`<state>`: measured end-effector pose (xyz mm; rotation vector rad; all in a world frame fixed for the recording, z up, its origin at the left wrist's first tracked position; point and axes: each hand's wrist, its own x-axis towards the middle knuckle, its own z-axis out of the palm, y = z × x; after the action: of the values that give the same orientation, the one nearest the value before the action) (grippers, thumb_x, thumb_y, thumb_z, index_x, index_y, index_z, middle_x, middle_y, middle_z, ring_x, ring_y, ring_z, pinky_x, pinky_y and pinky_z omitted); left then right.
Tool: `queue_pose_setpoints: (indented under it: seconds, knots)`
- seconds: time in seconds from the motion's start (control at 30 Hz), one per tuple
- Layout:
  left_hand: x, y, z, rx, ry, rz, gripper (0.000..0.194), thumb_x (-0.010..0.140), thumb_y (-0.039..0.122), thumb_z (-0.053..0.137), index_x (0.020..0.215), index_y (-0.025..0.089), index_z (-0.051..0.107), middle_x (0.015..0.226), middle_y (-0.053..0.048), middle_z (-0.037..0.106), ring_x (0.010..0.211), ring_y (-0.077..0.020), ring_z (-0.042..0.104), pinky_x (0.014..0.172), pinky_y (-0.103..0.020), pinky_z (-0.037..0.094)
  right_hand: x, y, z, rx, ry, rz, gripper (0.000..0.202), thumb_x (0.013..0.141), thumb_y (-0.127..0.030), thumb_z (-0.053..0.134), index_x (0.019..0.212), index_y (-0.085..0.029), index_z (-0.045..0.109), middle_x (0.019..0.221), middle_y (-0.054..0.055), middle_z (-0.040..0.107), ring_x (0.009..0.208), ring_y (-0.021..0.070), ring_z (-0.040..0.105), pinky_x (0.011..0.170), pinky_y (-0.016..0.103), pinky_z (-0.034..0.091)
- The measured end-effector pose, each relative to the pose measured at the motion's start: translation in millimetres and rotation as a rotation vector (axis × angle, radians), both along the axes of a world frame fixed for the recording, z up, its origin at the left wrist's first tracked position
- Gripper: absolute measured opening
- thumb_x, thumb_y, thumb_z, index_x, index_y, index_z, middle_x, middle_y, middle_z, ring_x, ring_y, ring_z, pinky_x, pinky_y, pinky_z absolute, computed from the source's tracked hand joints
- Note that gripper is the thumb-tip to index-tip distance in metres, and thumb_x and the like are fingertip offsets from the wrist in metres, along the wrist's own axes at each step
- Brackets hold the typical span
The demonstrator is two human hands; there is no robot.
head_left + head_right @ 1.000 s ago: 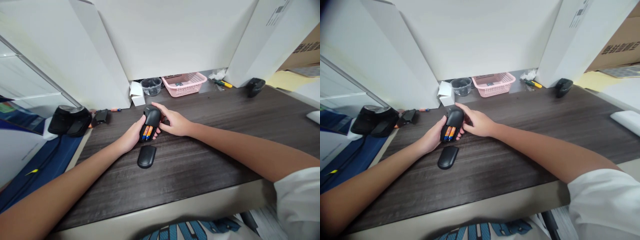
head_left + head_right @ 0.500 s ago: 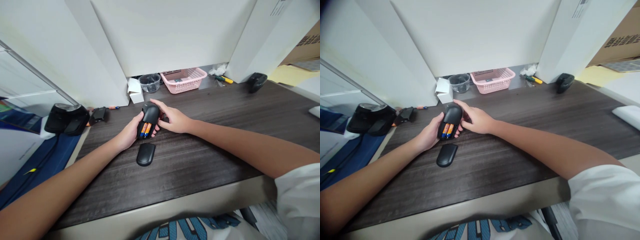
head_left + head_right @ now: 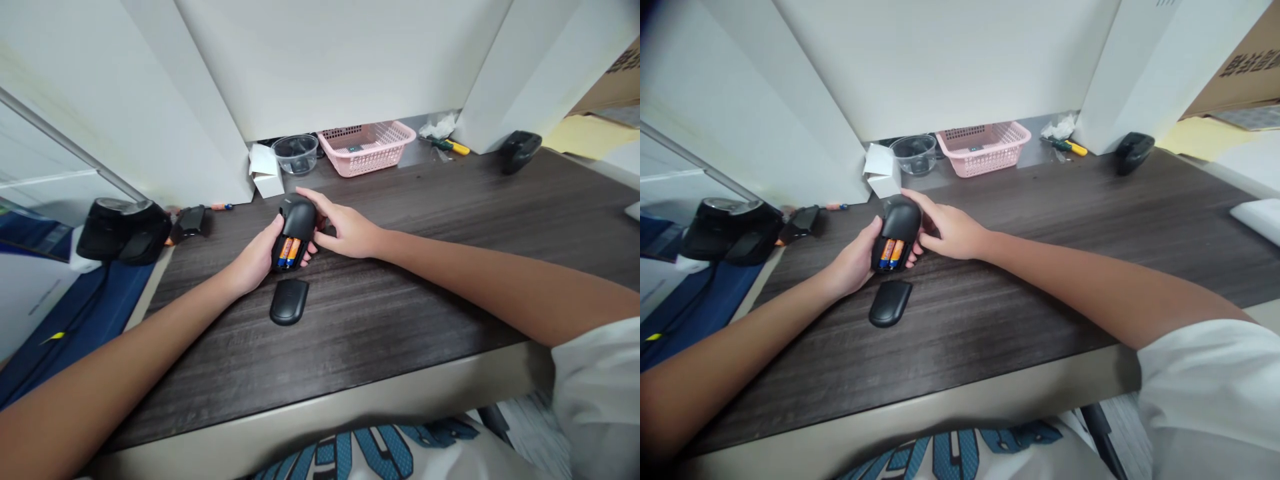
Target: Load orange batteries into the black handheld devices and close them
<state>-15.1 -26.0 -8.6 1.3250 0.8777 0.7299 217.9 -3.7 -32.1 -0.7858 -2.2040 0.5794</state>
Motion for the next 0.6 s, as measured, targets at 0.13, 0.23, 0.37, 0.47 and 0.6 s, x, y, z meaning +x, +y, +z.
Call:
queue_pose_setpoints:
  seconds: [0.13, 0.23, 0.37, 0.47, 0.6]
  knots:
    - [-0.6, 1.7, -2.1, 0.012, -0.019, -0.019, 0.070, 0.105, 0.075, 0.046, 0.115, 0.013, 0.077, 0.095, -0.012, 0.081, 0.077, -0.0205, 0.075, 0.074, -0.031, 0.065, 0.2, -0.5, 0.6, 0.000, 0.004, 0.012, 0.080, 0.100, -0.025, 0.056, 0.172, -0.027, 0.021, 0.114, 0.004, 0.076, 0.105, 0.0237, 0.075, 0.099, 0.042, 0.059]
    - [-0.5, 2.6, -3.1, 0.022, -0.029, -0.027, 0.068, 0.104, 0.075, 0.047, 0.109, 0.013, 0.077, 0.090, -0.011, 0.080, 0.076, -0.0210, 0.075, 0.072, -0.031, 0.065, 0.4, -0.6, 0.4, 0.001, 0.010, 0.015, 0.080, 0.100, -0.024, 0.057, 0.172, -0.026, 0.022, 0.114, 0.004, 0.076, 0.103, 0.0235, 0.075, 0.098, 0.042, 0.059]
    - [-0.4, 3.2, -4.0, 0.016, -0.014, -0.009, 0.068, 0.108, 0.069, 0.042, 0.110, 0.012, 0.078, 0.089, -0.012, 0.080, 0.075, -0.0225, 0.075, 0.072, -0.033, 0.064, 0.6, -0.2, -0.2, 0.004, 0.015, 0.027, 0.080, 0.100, -0.023, 0.056, 0.172, -0.024, 0.022, 0.111, 0.003, 0.076, 0.099, 0.0224, 0.074, 0.095, 0.041, 0.060]
    - [-0.3, 2.9, -4.2, 0.005, -0.017, -0.002, 0.068, 0.111, 0.064, 0.036, 0.109, 0.011, 0.078, 0.089, -0.012, 0.079, 0.075, -0.0223, 0.076, 0.072, -0.033, 0.064, 0.6, 0.1, -0.5, 0.001, 0.020, 0.040, 0.081, 0.100, -0.022, 0.056, 0.172, -0.022, 0.021, 0.110, 0.003, 0.076, 0.099, 0.0212, 0.074, 0.097, 0.040, 0.059]
    - [0.5, 2.1, -3.9, 0.006, -0.027, -0.011, 0.069, 0.110, 0.068, 0.038, 0.110, 0.011, 0.076, 0.089, -0.012, 0.080, 0.074, -0.0214, 0.076, 0.071, -0.032, 0.065, 0.9, 0.3, -0.5, -0.004, 0.023, 0.055, 0.081, 0.101, -0.023, 0.056, 0.173, -0.023, 0.019, 0.117, 0.003, 0.076, 0.105, 0.0212, 0.074, 0.101, 0.042, 0.059]
